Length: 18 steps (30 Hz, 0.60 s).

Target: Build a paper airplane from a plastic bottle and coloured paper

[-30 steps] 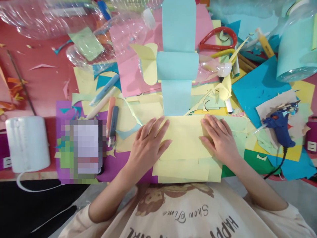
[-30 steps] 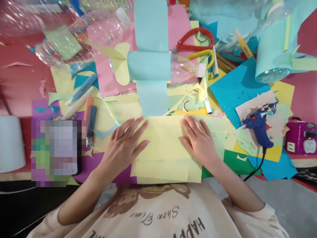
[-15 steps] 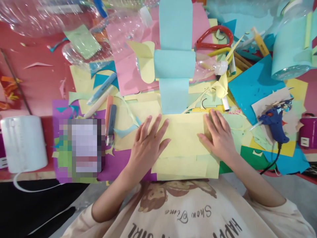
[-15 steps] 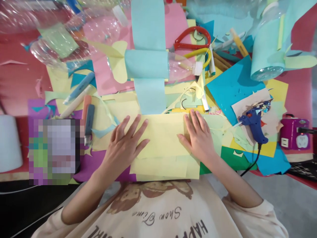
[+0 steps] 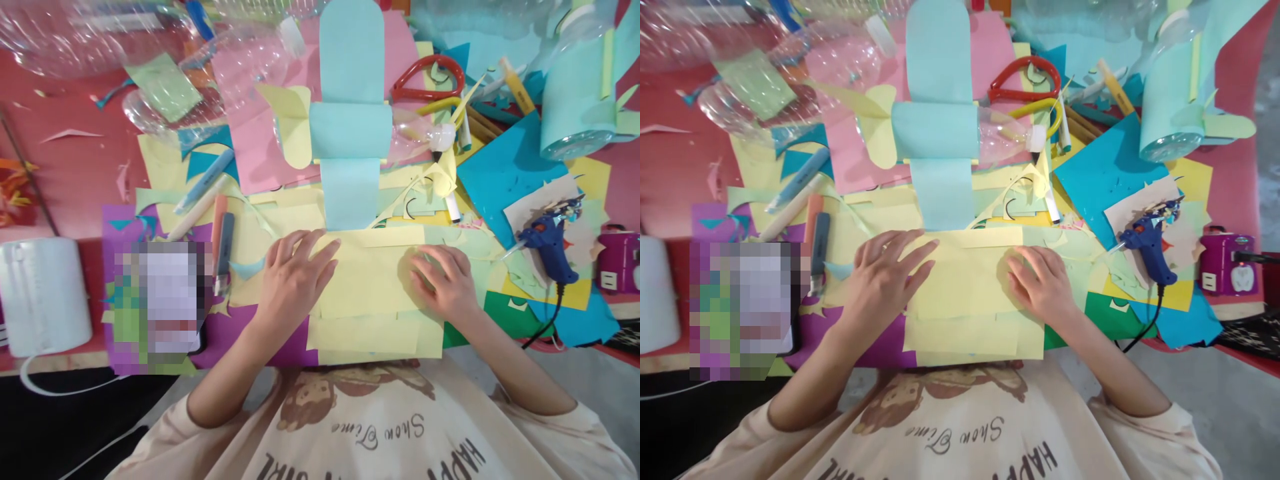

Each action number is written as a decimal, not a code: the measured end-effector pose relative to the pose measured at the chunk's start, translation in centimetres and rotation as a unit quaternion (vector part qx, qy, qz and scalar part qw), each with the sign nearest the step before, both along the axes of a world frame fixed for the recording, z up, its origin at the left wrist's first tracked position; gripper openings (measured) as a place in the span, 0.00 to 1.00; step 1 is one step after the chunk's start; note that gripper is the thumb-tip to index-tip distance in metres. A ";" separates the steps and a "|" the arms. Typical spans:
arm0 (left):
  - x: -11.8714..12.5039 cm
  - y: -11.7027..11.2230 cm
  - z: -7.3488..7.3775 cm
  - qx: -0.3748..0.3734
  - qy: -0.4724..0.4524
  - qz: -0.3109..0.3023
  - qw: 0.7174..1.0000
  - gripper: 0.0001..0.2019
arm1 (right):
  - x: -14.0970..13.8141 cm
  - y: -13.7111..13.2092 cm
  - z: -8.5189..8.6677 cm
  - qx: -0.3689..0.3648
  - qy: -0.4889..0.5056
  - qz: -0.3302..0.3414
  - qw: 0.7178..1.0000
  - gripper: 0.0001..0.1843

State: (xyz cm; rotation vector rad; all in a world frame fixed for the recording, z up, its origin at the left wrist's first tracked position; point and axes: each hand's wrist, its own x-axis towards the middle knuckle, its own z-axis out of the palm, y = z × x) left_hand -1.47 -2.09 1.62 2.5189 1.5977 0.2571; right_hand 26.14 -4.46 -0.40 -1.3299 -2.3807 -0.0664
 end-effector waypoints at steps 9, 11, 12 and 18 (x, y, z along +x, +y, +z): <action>1.3 0.8 0.5 0.019 -0.012 -0.014 1.000 0.16 | -0.3 0.4 0.2 -0.066 -0.001 0.046 0.997 0.21; 1.8 1.4 0.7 0.024 -0.009 -0.031 0.999 0.16 | -0.3 0.5 0.2 -0.081 0.001 0.055 0.995 0.22; 2.0 1.7 0.8 0.024 -0.005 -0.038 0.999 0.17 | -0.2 0.5 0.2 -0.087 0.002 0.058 0.995 0.23; 2.9 3.3 0.4 0.031 0.032 -0.076 0.996 0.09 | -0.2 0.6 0.2 -0.103 0.003 0.070 0.992 0.23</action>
